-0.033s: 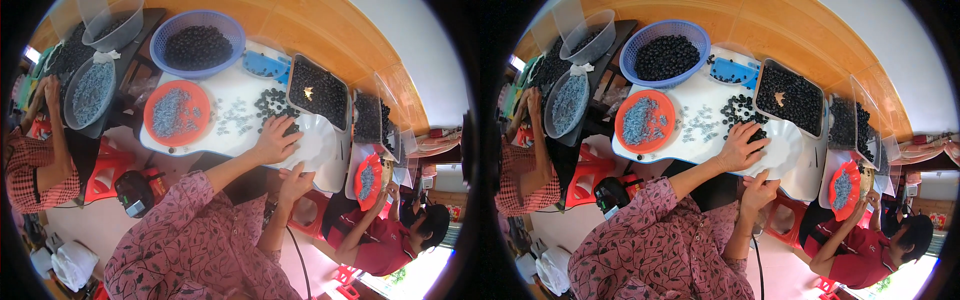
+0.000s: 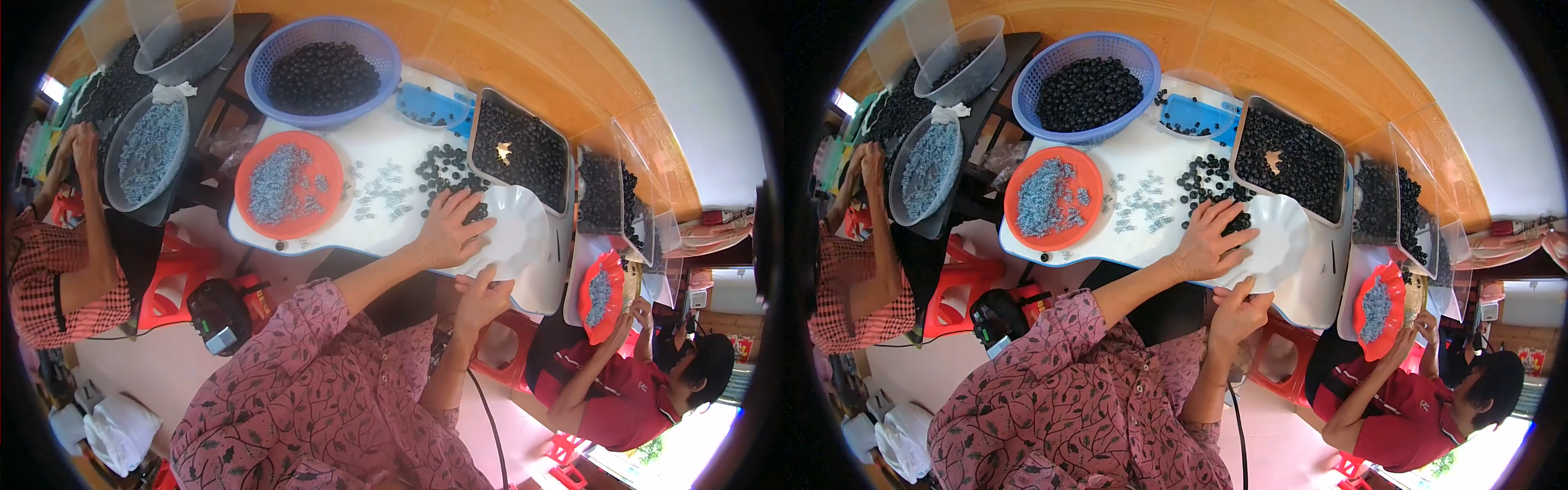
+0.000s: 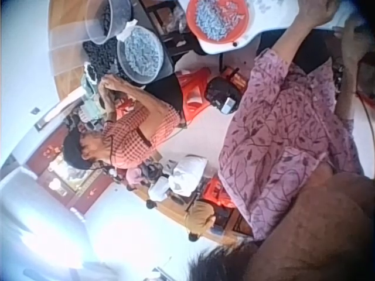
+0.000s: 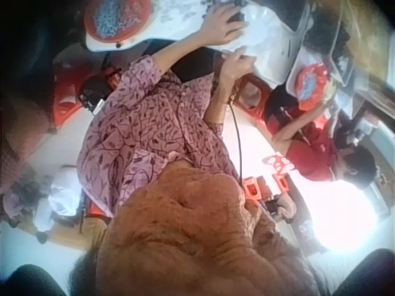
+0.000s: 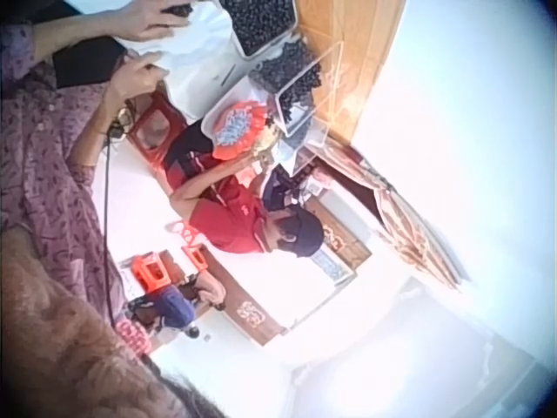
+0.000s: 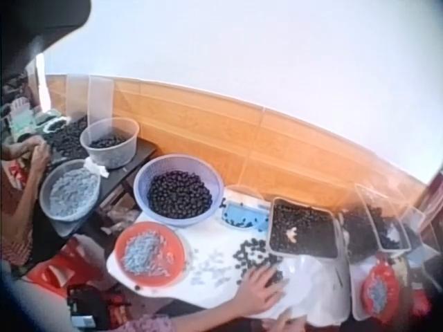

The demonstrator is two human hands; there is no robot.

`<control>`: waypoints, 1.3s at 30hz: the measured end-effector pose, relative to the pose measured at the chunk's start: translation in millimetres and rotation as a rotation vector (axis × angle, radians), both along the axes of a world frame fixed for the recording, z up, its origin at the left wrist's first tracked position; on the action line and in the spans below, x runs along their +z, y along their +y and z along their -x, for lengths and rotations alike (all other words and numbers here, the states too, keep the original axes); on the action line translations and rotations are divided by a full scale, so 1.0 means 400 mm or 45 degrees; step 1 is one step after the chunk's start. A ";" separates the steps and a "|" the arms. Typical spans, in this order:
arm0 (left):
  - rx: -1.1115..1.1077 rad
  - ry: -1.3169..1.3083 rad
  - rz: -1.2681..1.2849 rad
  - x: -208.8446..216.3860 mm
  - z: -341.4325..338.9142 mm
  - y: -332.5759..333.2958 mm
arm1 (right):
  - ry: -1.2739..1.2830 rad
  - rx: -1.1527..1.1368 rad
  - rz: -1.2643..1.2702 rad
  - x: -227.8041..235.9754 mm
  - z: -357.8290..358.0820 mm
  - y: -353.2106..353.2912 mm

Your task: The person sorts and assembles small black industrial components by hand on a workbench.

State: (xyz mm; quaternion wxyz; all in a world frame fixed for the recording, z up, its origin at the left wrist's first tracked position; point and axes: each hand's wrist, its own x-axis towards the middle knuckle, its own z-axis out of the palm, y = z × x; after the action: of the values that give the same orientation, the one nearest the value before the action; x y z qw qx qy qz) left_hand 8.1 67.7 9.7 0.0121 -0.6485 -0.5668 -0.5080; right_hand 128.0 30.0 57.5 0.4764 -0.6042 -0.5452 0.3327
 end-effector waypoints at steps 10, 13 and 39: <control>0.116 -0.023 0.048 -0.034 -0.006 0.012 | -0.193 0.087 -0.160 -0.020 0.001 -0.001; 0.197 -0.004 0.030 -0.044 -0.005 0.018 | -0.208 0.027 -0.151 -0.016 0.009 -0.002; 0.215 -0.178 -0.165 -0.053 0.011 0.021 | 0.802 -0.298 0.238 -0.127 -0.116 0.052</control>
State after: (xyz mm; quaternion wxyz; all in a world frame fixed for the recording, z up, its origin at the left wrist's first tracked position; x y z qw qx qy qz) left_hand 3.5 76.3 -11.4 0.0571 -0.5594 -0.5849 -0.5846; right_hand 174.5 50.8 6.8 0.5987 -0.5714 -0.2656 0.4945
